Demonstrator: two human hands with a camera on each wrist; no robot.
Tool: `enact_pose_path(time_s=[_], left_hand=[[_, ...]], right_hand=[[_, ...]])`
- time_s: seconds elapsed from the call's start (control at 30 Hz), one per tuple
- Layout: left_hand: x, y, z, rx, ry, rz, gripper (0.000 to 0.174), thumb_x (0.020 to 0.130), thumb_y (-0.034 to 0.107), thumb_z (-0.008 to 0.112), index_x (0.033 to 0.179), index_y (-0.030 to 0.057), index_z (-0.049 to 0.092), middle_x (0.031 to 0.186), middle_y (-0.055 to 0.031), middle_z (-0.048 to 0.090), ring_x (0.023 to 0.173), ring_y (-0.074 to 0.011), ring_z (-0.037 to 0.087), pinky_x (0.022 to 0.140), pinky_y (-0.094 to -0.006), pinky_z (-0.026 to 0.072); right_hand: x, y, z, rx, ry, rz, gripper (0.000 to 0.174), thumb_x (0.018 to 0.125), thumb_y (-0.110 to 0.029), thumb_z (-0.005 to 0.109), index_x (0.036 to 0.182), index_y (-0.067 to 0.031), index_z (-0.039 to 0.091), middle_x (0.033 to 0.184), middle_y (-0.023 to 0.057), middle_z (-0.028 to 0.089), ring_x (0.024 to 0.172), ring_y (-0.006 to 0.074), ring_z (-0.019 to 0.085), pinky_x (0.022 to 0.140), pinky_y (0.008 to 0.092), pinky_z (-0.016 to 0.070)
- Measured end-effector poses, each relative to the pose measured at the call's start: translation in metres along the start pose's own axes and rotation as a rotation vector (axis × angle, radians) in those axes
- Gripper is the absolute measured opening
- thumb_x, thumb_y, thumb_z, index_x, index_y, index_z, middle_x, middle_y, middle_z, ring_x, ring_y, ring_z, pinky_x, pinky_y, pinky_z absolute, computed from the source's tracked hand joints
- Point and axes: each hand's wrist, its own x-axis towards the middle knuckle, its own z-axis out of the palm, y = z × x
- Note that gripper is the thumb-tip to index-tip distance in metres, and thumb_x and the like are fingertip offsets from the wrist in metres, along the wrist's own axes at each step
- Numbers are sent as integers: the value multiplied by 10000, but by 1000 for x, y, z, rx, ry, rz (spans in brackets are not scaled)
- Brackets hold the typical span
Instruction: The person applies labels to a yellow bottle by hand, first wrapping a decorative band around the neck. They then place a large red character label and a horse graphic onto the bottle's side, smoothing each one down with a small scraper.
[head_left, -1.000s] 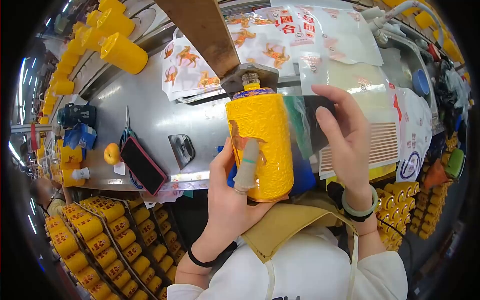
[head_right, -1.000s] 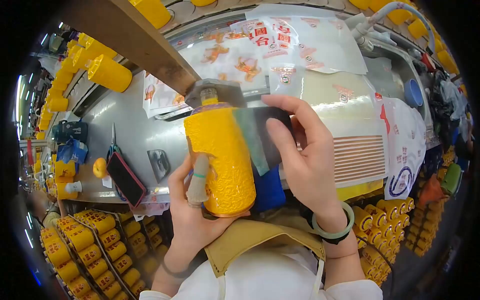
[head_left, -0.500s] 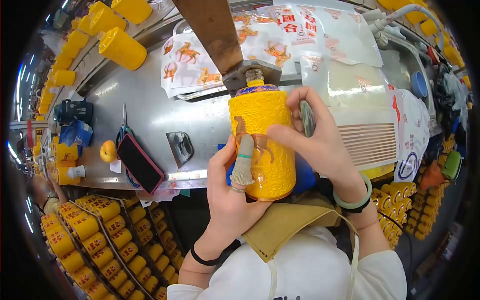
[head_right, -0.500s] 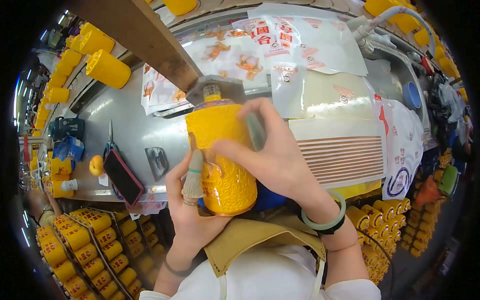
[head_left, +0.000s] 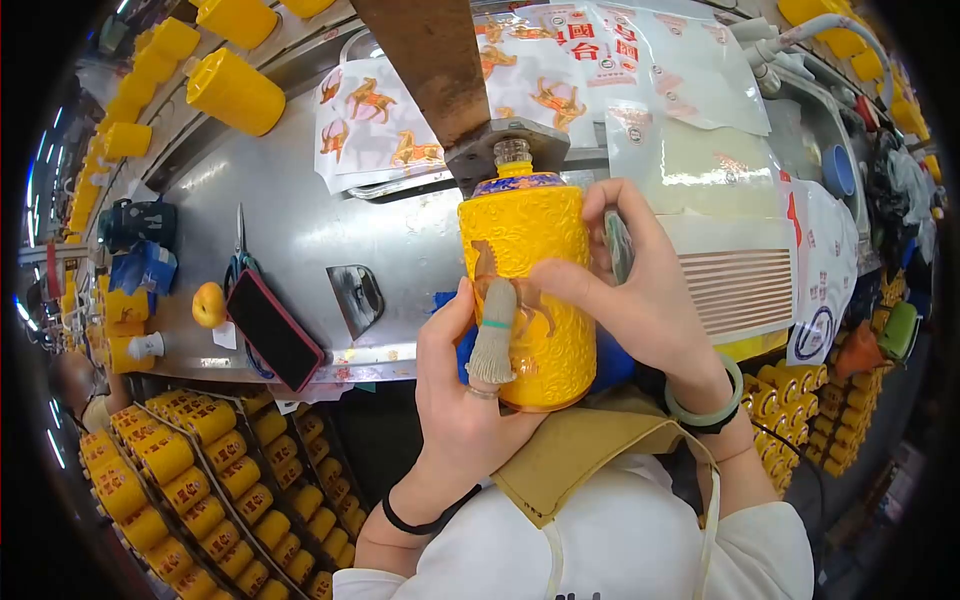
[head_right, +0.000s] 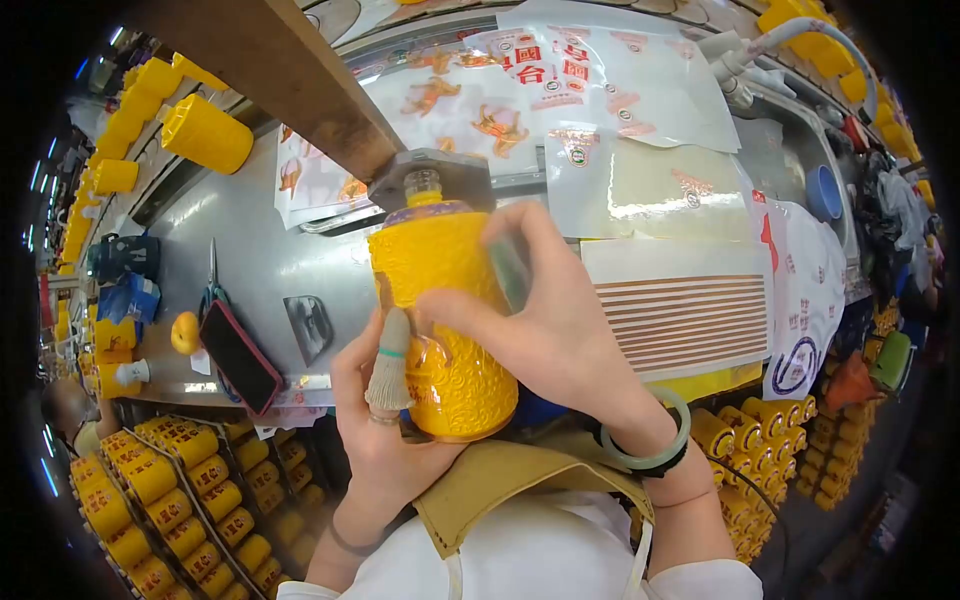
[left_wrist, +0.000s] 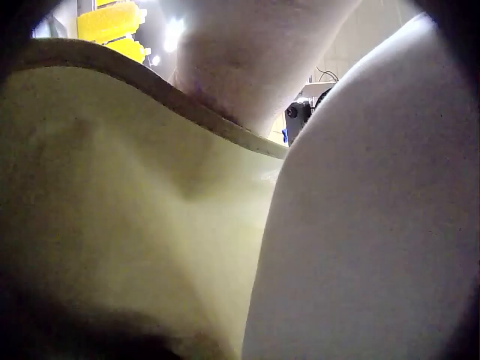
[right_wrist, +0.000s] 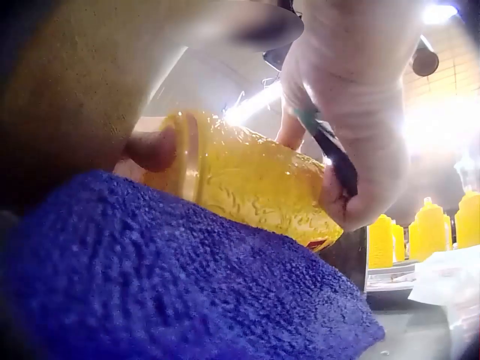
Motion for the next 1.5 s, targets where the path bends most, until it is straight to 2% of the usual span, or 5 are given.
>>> enact_pose_path(time_s=[0.23,0.83,1.0,1.23,1.5], left_hand=[[1,-1,0,37,-27,49,976,669,164,997,1481,-41,495,1439,-189,460,1234,-314,618,1033,-381,531],[6,15,-4,179,-121,-38,822,665,286,974,1409,157,650,1450,-278,447,1265,-441,564,1038,-462,522],[22,12,-28,-28,-230,-25,1107,619,513,991,1461,-39,531,1429,-190,447,1312,-353,543,1108,-472,469],[47,-19,-1,-1026,-177,-511,509,1126,207,474,1555,-7,302,1432,-125,503,1265,-193,556,1073,-361,472],[53,-7,4,-1161,-131,-650,485,1121,236,482,1533,8,369,1419,-116,562,1273,-202,574,1060,-360,473]], right_hand=[[0,4,1,-37,17,-27,519,837,-238,868,1121,-10,498,1067,133,654,1019,185,617,925,353,502],[-2,15,-5,311,-39,77,247,1030,-217,694,1127,-64,526,988,-10,546,948,58,495,814,245,455],[-8,12,-9,284,-74,115,260,1006,-183,714,1139,-57,529,1013,-2,542,968,68,493,847,254,454],[-17,10,-6,159,-70,56,348,958,-194,774,1136,-60,506,1085,40,585,1040,90,524,911,279,462],[-11,10,1,251,-60,147,409,914,-174,829,1091,-61,478,1093,66,645,1024,96,585,878,276,510]])
